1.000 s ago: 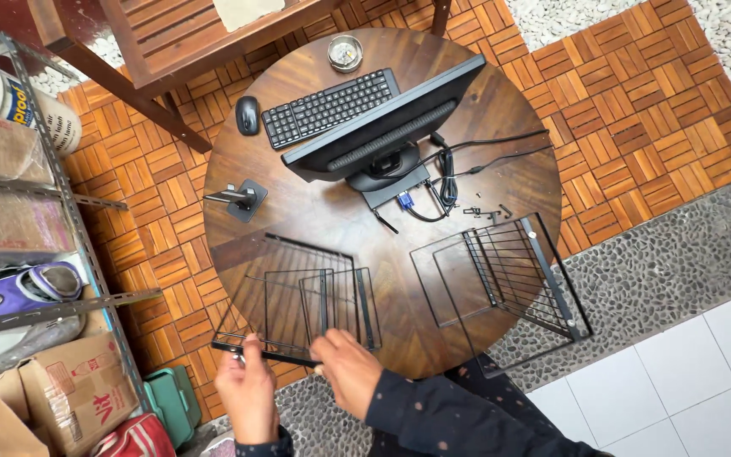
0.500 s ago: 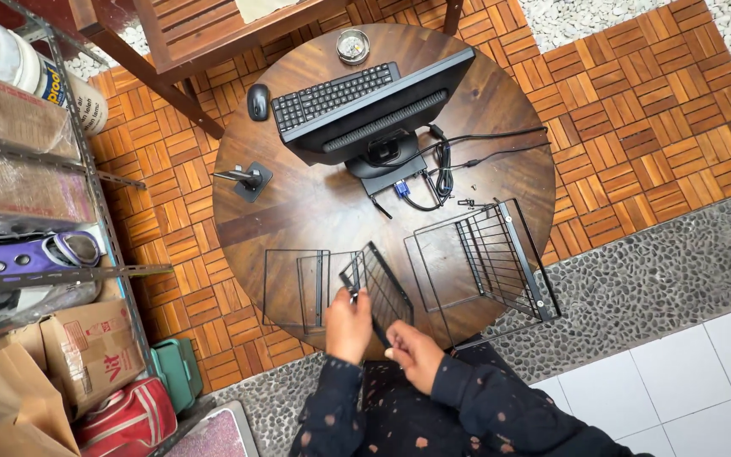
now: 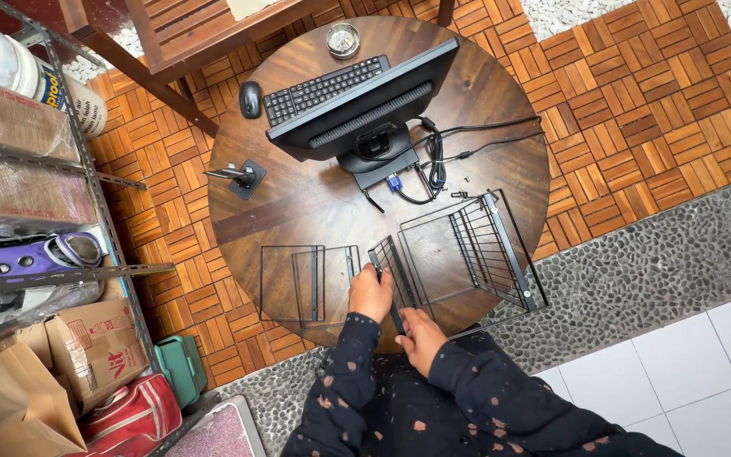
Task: The person assembles a black wire rack on a round wooden table by connecting multiple wire panels with screws and nuts. They align the panels, insert fasteners, and tighten them by hand, progressively building the structure.
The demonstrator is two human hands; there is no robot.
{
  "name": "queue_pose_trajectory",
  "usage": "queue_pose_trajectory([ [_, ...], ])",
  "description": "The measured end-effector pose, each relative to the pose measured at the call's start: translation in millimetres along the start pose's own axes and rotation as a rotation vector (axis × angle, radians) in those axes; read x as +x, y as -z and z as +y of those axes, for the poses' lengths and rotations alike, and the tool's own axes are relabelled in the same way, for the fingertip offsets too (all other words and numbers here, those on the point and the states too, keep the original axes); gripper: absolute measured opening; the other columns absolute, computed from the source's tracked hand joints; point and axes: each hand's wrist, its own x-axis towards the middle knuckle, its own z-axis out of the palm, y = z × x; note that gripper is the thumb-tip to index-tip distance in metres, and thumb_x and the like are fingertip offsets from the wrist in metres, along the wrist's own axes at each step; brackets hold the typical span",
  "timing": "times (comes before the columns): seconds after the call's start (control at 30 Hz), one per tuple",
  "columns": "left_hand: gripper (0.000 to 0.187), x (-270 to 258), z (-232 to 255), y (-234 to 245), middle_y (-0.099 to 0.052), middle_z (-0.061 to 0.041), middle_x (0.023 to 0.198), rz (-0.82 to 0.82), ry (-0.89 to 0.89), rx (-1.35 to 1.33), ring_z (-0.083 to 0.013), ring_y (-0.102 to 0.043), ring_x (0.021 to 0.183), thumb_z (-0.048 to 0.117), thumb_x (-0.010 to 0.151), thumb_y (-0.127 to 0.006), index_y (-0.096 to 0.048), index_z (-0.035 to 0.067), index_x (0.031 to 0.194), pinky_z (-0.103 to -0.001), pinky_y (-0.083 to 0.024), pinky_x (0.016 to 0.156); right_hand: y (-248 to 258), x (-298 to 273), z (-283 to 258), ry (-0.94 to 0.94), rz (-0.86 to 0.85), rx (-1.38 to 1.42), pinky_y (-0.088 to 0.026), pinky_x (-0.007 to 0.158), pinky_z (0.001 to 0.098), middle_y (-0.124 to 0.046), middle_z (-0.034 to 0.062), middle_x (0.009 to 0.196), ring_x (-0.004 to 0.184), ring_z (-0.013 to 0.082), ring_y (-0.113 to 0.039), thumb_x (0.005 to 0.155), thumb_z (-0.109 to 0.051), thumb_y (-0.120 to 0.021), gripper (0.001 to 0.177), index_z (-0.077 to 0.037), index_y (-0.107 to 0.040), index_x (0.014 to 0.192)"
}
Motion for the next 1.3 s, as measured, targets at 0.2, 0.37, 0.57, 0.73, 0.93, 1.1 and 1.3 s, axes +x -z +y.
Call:
queue_pose_trajectory([
  [0.2, 0.034, 11, -1, -5, -0.07, -0.03, 0.085, -0.003, -0.033, 0.041, -0.0467, -0.069, 0.086, 0.03, 0.096, -0.062, -0.064, -0.004, 0.096, -0.052, -0.056, 0.08, 7, -8, -12, 0.018, -0.019, -0.01, -0.056, 0.082, 0.0371, -0.06, 0.0167, 0.106, 0.089, 0.0298, -0.066, 0.086, 0.0, -0.068, 0.057, -0.001, -0.047, 0.139],
  [0.37, 0.035, 23, 0, -5, -0.07, -0.03, 0.085, -0.034, -0.037, 0.038, -0.0458, -0.07, 0.086, 0.029, 0.096, -0.061, -0.064, -0.005, 0.096, -0.05, -0.056, 0.081, 23, -22, -21, 0.193, 0.087, -0.092, -0.056, 0.085, 0.0381, -0.063, 0.0163, 0.109, 0.097, 0.0315, -0.068, 0.091, 0.0, -0.064, 0.041, -0.004, -0.059, 0.132],
  [0.57, 0.037, 36, 1, -9, -0.07, -0.03, 0.086, -0.041, -0.077, 0.035, -0.0457, -0.07, 0.087, 0.032, 0.097, -0.061, -0.065, -0.005, 0.095, -0.049, -0.055, 0.082, 29, -16, 4, 0.307, 0.498, -0.268, -0.052, 0.086, 0.0431, -0.062, 0.0202, 0.11, 0.099, 0.0373, -0.063, 0.084, -0.005, -0.07, 0.05, -0.001, -0.054, 0.131],
  [0.73, 0.038, 45, 4, -12, -0.07, -0.031, 0.088, -0.051, -0.08, 0.052, -0.0465, -0.069, 0.09, 0.033, 0.097, -0.06, -0.065, -0.005, 0.096, -0.05, -0.054, 0.083, 24, 13, 31, -0.157, 0.077, 0.31, -0.057, 0.071, 0.0287, -0.067, 0.0042, 0.097, 0.076, 0.0116, -0.066, 0.096, -0.012, -0.062, 0.055, -0.012, -0.045, 0.148],
  [0.93, 0.038, 47, 9, -11, -0.071, -0.03, 0.091, -0.088, -0.053, 0.053, -0.045, -0.07, 0.092, 0.033, 0.099, -0.058, -0.064, -0.005, 0.099, -0.049, -0.054, 0.087, 41, 13, 38, -0.195, 0.063, 0.264, -0.052, 0.061, 0.0256, -0.062, 0.0022, 0.078, 0.061, 0.0081, -0.054, 0.103, -0.013, -0.052, 0.053, -0.021, -0.046, 0.155],
  [1.1, 0.038, 45, 13, -10, -0.071, -0.03, 0.094, -0.083, -0.043, 0.07, -0.0453, -0.07, 0.094, 0.032, 0.098, -0.058, -0.064, -0.005, 0.103, -0.049, -0.054, 0.087, 55, 11, 33, -0.228, -0.007, 0.328, -0.053, 0.061, 0.025, -0.059, -0.0013, 0.078, 0.063, 0.0069, -0.054, 0.102, -0.012, -0.05, 0.057, -0.024, -0.04, 0.157],
  [1.3, 0.039, 42, 17, -8, -0.071, -0.03, 0.094, -0.095, -0.029, 0.076, -0.0455, -0.07, 0.094, 0.034, 0.099, -0.057, -0.064, -0.004, 0.103, -0.05, -0.054, 0.087, 46, 12, 26, -0.211, -0.028, 0.368, -0.054, 0.062, 0.024, -0.057, -0.0015, 0.076, 0.063, 0.0066, -0.053, 0.103, -0.012, -0.049, 0.057, -0.023, -0.038, 0.158],
])
